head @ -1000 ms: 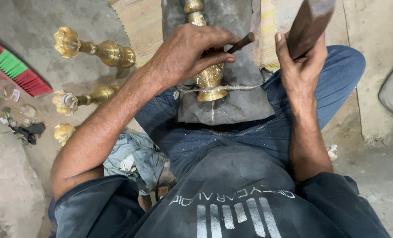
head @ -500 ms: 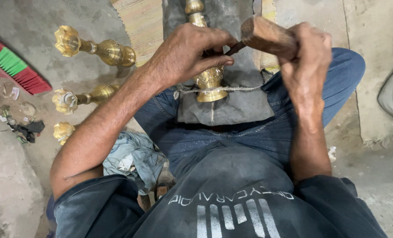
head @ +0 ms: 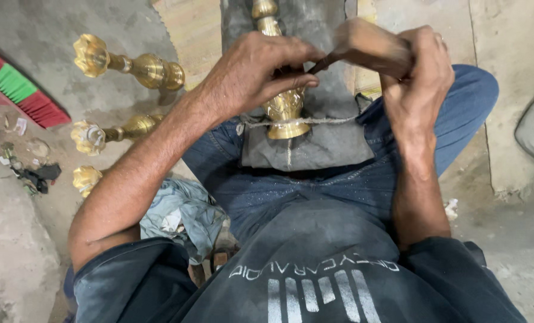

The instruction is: The person sits on the floor with a brass vase-like object tied to a sandbag on their lap and engraves a decorative pattern into it, holding a chisel against the brass and striking it with a wooden mallet, repositioning the chisel around the surface as they work.

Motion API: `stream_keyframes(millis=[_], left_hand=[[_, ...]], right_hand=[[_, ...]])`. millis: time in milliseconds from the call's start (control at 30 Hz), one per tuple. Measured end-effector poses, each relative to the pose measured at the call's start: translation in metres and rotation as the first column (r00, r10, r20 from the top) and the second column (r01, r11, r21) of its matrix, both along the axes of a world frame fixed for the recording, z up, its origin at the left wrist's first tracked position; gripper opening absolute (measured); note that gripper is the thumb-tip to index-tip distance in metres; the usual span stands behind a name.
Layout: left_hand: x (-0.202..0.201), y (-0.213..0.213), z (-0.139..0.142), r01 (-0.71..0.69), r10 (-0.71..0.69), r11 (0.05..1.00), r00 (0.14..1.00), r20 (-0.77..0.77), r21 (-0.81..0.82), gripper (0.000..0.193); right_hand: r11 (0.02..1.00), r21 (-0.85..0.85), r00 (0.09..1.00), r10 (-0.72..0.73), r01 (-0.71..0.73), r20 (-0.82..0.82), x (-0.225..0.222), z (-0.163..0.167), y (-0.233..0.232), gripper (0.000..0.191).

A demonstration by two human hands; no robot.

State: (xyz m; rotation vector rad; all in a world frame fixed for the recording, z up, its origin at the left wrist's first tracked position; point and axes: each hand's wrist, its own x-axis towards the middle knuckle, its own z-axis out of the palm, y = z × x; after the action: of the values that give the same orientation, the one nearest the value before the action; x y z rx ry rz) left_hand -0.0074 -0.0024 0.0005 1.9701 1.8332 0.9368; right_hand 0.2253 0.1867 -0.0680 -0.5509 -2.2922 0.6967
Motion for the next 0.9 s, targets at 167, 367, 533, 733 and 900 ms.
stream_keyframes(millis=[167, 367, 533, 733, 900], left_hand=[[-0.001, 0.001, -0.003, 0.013, -0.013, 1.0, 0.999, -0.032, 0.029, 0.034], [-0.001, -0.002, -0.003, 0.019, -0.018, 0.999, 0.999, -0.036, 0.035, 0.035], [-0.002, -0.001, 0.0, 0.007, -0.007, 1.0, 1.0, 0.01, 0.024, 0.034], [0.0, 0.0, 0.002, 0.01, -0.009, 0.999, 1.0, -0.013, 0.04, 0.036], [-0.002, -0.001, 0.003, 0.005, -0.005, 1.0, 1.0, 0.026, -0.014, 0.035]], right_hand=[[1.0, 0.016, 0.999, 0.005, -0.006, 0.044, -0.001, 0.013, 0.001, 0.022], [0.997, 0.016, 0.997, 0.071, -0.071, 0.019, -0.005, 0.029, -0.005, 0.024], [0.988, -0.135, 0.996, 0.066, -0.073, -0.054, -0.005, 0.029, -0.005, 0.021], [0.978, -0.19, 0.995, 0.098, -0.091, 0.029, -0.003, 0.027, -0.002, 0.016], [0.999, 0.04, 0.998, 0.016, -0.019, 0.067, -0.005, 0.033, -0.003, 0.023]])
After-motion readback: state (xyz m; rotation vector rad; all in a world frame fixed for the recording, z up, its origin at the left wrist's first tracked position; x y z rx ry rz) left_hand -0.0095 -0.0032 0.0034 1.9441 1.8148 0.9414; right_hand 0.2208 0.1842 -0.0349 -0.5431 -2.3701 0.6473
